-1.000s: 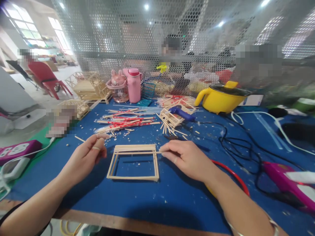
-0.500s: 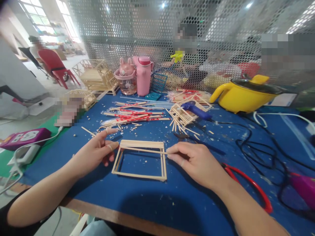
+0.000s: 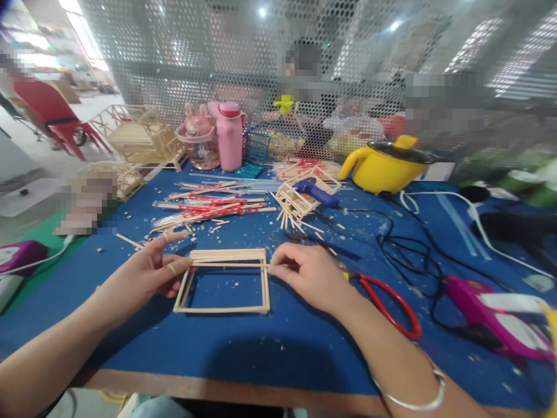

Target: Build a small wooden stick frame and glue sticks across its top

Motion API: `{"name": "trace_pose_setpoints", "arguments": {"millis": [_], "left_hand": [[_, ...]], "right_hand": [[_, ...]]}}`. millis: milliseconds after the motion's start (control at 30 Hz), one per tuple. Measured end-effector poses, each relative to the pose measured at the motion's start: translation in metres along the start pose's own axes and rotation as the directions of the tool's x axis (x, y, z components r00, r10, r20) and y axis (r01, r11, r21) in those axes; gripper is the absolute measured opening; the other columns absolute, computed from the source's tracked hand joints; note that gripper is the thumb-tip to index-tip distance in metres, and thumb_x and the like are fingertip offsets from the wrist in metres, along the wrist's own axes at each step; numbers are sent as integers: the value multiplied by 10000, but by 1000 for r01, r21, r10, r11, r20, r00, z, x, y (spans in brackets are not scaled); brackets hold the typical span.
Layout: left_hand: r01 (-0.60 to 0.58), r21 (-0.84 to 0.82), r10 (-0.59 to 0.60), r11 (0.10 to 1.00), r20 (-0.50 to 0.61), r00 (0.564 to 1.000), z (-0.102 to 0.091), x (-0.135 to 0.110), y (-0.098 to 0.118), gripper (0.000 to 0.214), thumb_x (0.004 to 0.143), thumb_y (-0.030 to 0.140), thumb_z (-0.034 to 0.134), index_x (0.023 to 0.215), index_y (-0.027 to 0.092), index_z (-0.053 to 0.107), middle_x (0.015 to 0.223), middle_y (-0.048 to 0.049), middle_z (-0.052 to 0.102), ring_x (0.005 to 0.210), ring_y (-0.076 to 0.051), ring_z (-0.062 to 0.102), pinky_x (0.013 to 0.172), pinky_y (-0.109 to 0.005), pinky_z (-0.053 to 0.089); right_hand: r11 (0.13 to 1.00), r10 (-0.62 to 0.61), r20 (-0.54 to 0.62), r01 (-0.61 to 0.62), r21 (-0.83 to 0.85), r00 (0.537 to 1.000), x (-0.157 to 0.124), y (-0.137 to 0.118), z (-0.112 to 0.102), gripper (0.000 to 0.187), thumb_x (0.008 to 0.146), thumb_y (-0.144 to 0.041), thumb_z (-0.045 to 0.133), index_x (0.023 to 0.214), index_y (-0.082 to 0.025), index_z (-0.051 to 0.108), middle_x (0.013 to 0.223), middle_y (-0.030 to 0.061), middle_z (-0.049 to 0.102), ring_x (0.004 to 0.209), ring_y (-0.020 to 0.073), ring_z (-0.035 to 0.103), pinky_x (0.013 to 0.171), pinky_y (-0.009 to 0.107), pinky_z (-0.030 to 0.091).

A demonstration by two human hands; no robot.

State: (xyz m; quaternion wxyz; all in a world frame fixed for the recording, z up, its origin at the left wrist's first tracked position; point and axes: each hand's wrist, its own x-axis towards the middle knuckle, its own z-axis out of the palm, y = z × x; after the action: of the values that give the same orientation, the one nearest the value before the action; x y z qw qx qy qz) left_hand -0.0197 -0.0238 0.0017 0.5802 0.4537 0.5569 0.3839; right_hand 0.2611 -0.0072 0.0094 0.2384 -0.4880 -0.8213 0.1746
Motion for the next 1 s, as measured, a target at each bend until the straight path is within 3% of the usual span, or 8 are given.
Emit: {"name": "trace_pose_setpoints", "arguments": {"millis": [167,533,667,767,1000], "left_hand": [[3,7,-3,1000,1,1000,1,2,0,872,576,490,766,1299,196,376,607,53,614,451,-82,510,441,-193,444],[-10,30,10,999,0,1000,0,4,-2,893,574,422,801,1317,197,361,632,33,653,467,-86,530,458,-187,447],[7,3,-6,1000,-17,1000,-1,2,0,672,743,436,677,1311,222,389,678,12,664,490,-90,553,476,-198,475],[45,-48,-47,998,-26,999,-1,0,3,495,859,354,551,1311,229,393,727,-14,680,494,-86,563,473,-193,480],[43,-23,-42,999,35,998,-2,0,5,478,876,236,543,1314,210,353,780,-24,686,528,-71,564,468,-161,466]], "right_hand": [[999,6,-30,-6,33,1000,-2,-4,0,94,819,-265,595,754,-202,620,676,-10,655,571,115,571,548,217,447],[996,33,-94,-24,88,995,1,-7,10,116,832,-232,563,780,-204,663,734,0,706,630,138,633,595,233,483],[998,24,-98,-18,61,995,1,-7,10,132,836,-257,571,778,-215,682,750,-2,720,653,147,651,628,235,499],[999,27,-99,-25,22,995,1,-6,9,152,838,-297,570,783,-224,693,755,1,728,658,161,661,639,248,511],[999,35,-69,-36,-15,997,2,-8,8,159,844,-309,565,794,-232,694,765,-21,728,677,144,665,650,229,505]]}}
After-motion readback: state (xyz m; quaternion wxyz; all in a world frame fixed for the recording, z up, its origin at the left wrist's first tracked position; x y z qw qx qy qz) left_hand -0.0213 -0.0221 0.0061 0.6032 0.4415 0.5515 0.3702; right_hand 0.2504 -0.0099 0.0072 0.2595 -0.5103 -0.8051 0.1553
